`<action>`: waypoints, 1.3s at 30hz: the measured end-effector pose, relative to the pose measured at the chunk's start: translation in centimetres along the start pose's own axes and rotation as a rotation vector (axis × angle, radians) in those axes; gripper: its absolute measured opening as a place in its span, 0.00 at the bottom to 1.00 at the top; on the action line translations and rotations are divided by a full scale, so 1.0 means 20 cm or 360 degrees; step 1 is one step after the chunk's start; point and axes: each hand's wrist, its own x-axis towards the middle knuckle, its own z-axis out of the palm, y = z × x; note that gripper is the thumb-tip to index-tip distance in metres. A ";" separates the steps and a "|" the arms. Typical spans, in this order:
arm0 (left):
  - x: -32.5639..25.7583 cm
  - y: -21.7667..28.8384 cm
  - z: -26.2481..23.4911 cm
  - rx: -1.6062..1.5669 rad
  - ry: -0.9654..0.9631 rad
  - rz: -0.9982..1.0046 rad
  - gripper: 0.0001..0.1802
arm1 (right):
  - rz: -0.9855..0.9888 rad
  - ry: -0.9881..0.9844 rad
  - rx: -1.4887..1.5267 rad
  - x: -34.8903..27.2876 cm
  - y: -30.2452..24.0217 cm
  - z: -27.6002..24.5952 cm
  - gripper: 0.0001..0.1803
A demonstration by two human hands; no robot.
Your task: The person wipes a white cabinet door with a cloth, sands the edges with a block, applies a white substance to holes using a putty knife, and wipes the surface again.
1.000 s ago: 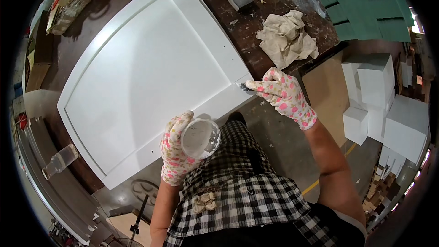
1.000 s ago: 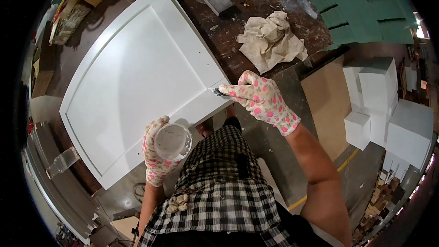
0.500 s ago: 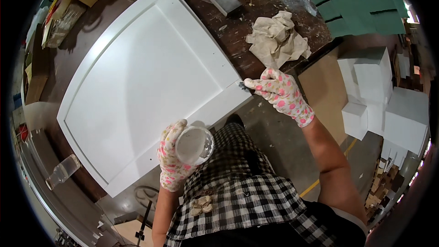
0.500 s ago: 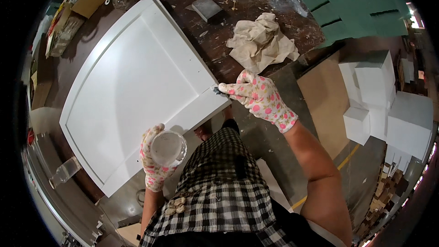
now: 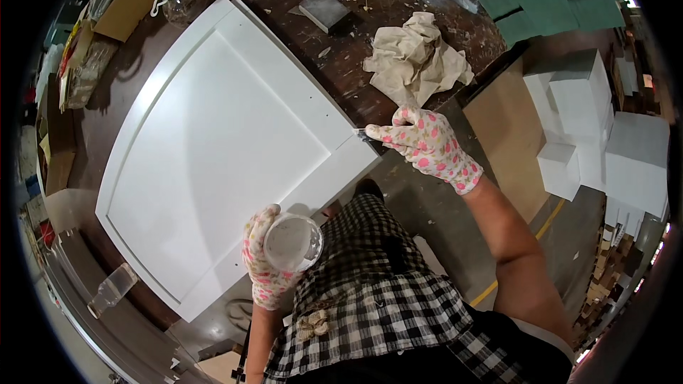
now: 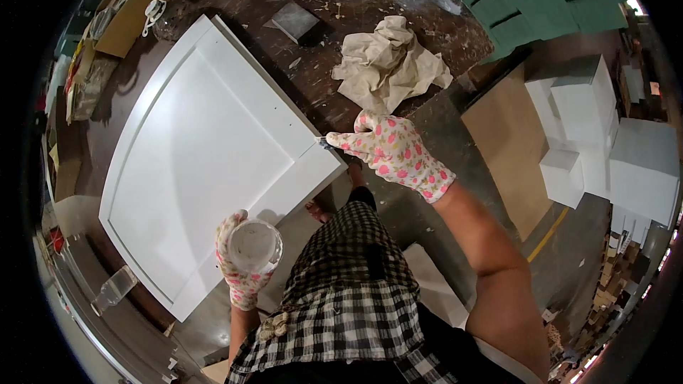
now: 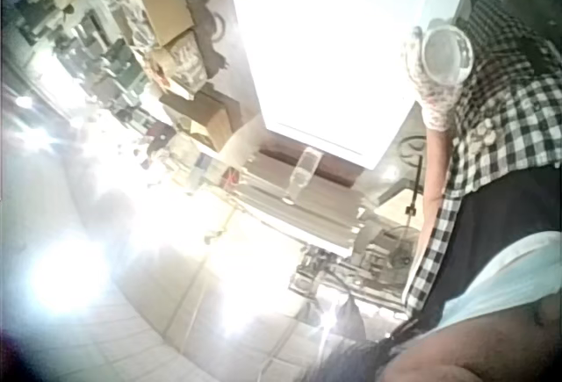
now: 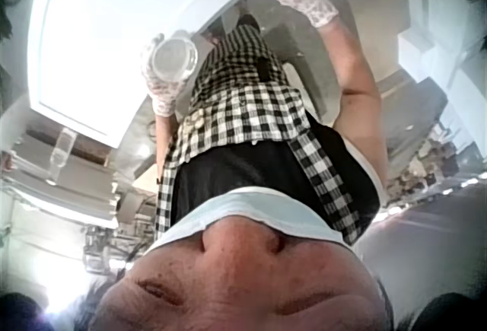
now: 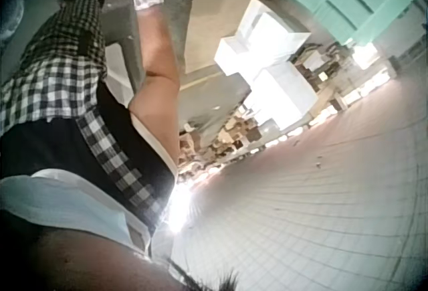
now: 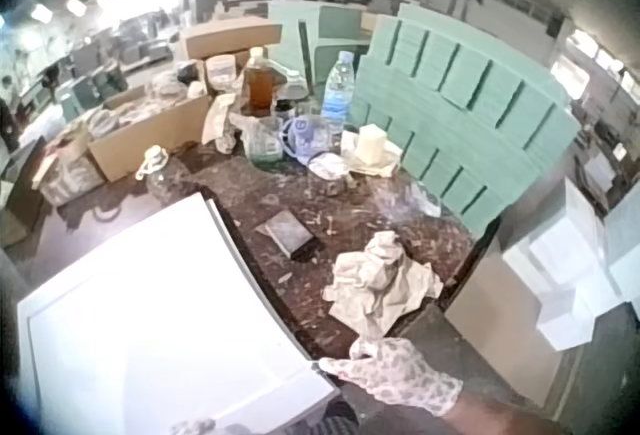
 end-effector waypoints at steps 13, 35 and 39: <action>-0.01 0.01 0.00 -0.0154 0.0025 -0.0045 0.42 | 0.0006 0.0018 -0.0011 0.00 -0.03 0.00 0.19; -0.01 0.01 0.00 -0.0003 0.0033 -0.0016 0.43 | 0.1249 -0.0269 0.1747 0.00 0.01 -0.02 0.19; -0.01 0.00 -0.01 0.0087 0.0023 0.0006 0.43 | 0.1222 -0.0160 0.1916 0.02 -0.01 -0.04 0.13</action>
